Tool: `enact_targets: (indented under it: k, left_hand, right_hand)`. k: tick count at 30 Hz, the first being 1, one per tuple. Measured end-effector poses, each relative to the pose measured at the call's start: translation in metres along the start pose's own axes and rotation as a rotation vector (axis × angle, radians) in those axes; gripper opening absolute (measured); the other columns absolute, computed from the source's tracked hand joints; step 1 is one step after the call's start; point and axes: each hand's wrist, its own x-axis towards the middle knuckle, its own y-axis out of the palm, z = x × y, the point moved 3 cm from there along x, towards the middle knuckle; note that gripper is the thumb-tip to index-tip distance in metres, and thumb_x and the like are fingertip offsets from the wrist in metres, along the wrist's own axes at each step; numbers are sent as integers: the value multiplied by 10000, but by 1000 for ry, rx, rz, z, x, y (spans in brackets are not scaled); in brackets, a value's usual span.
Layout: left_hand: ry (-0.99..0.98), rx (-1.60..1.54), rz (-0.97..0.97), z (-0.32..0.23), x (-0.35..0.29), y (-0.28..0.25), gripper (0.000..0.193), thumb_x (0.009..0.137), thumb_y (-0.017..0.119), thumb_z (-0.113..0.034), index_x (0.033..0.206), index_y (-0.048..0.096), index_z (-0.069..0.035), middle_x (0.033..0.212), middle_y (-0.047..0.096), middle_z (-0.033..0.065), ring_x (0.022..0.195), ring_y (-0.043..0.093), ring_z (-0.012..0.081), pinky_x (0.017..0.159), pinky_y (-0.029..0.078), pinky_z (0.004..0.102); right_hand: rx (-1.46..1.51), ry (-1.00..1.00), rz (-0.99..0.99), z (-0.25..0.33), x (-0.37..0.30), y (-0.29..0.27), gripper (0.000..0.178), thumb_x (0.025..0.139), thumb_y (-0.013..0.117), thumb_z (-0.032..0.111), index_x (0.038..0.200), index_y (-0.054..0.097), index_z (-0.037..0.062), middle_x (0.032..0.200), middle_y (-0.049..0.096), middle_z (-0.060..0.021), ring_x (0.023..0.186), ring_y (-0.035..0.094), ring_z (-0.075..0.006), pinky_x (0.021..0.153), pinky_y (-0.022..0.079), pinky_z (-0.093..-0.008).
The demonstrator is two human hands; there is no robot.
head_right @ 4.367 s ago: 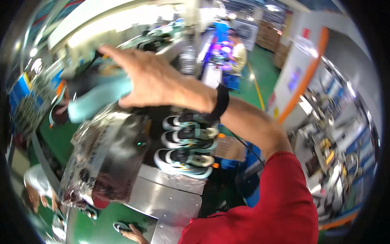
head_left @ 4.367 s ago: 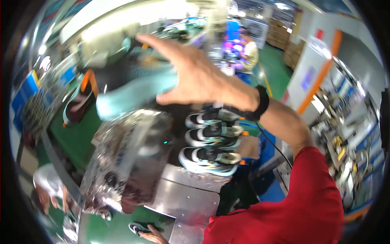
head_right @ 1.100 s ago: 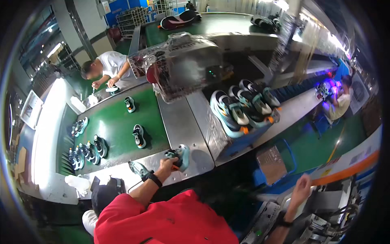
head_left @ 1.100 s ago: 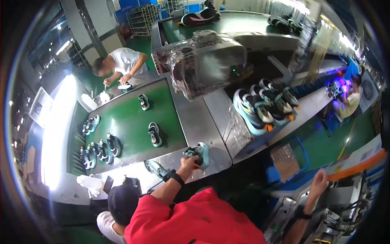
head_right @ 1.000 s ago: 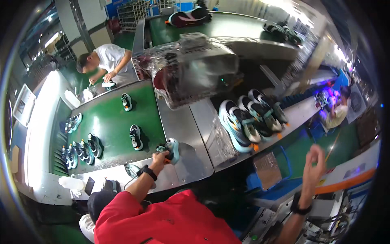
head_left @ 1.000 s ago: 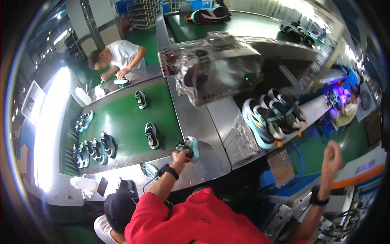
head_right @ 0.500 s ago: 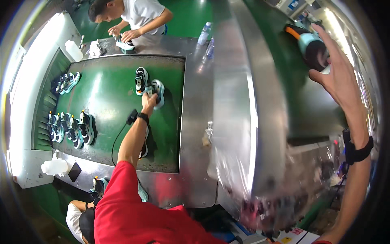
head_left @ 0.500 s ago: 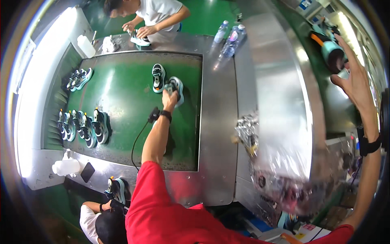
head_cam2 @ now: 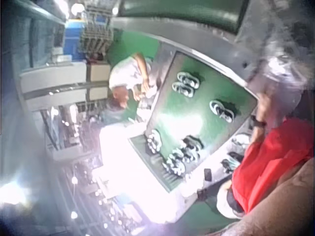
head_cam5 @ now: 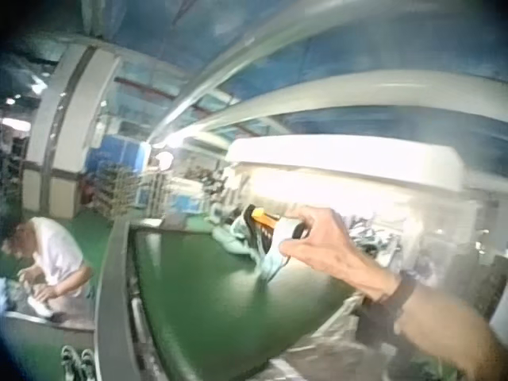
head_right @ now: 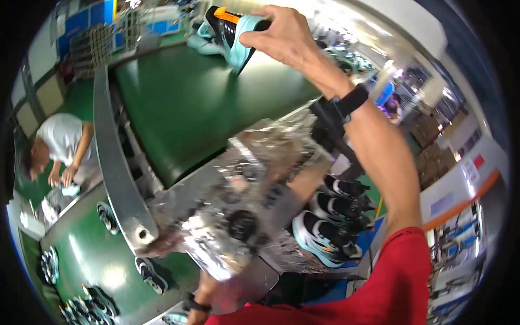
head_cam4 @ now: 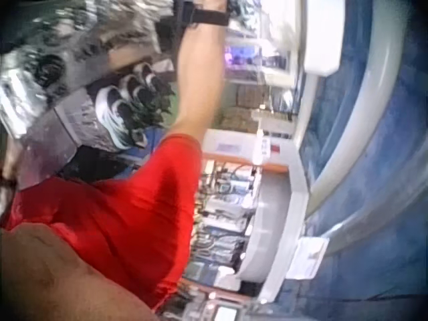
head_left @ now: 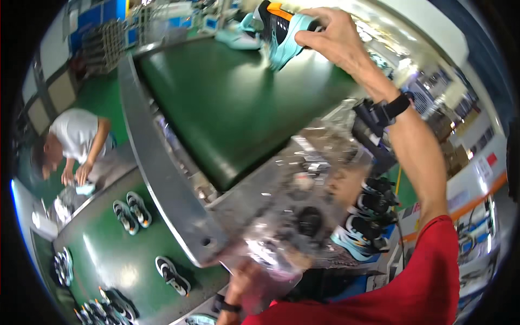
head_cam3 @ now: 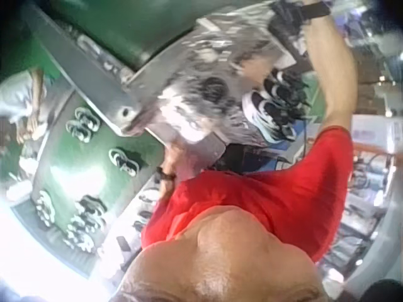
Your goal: Operating a sole-pressing machine to attach soles to shoes in a factory assembly line.
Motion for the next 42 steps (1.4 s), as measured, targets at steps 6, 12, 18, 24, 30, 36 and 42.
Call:
enact_targets:
  k: [6,12,18,24,30,36,42]
  left_hand:
    - [-116,-568,920,-170,-39,180,590,926,607,-299,1392,406,2,1412,442,174,1283,458,320,1064,393,442]
    - [261,-967,1017,-266,-22,314,670,948,486,-496,1470,291,-125,1503,327,111,1365,341,329,1113,282,545]
    - [6,-907,1072,-248,-102,427,731,924,429,-607,1448,324,-108,1439,414,103,1353,349,317,1106,317,474]
    - [-58,-545,1272,-152,-164,518,488,974,496,-355,1340,425,-39,1277,539,81,1161,539,237,1003,431,396]
    - [134,27,1557,-115,-308,580,467,929,597,-206,1314,439,6,1153,577,83,1044,543,152,902,447,300]
    - [3,274,1985,-37,-430,678,681,974,511,-375,1449,278,55,1362,475,149,1204,498,201,978,416,315]
    - [127,429,1806,125,-486,872,411,907,626,-404,907,546,-1,783,512,-4,697,478,91,568,403,251]
  right_hand:
    - [510,256,-285,13,-137,-154,464,730,677,89,1136,582,-115,855,677,-130,714,660,-160,617,568,-278]
    - [501,342,-647,46,-360,-229,495,724,650,-12,1203,537,-67,1068,636,-148,836,643,-143,686,549,-269]
    - [160,493,-789,100,-565,-224,732,727,830,175,1314,427,5,1363,474,-187,1246,493,-242,989,458,-374]
    - [147,845,-942,165,-708,-293,925,736,826,187,1447,251,45,1304,492,-103,1215,496,-207,1002,430,-352]
    - [-253,925,-1321,211,-842,-331,725,660,823,131,1297,482,67,1120,595,-72,1035,538,-138,914,443,-284]
    - [-396,1060,-1844,297,-993,-360,584,633,742,44,1183,551,1,1104,595,-57,999,558,-143,910,442,-280]
    - [-554,1043,-2108,368,-1073,-397,518,692,663,19,1196,548,-6,1097,589,-72,967,572,-142,882,460,-281]
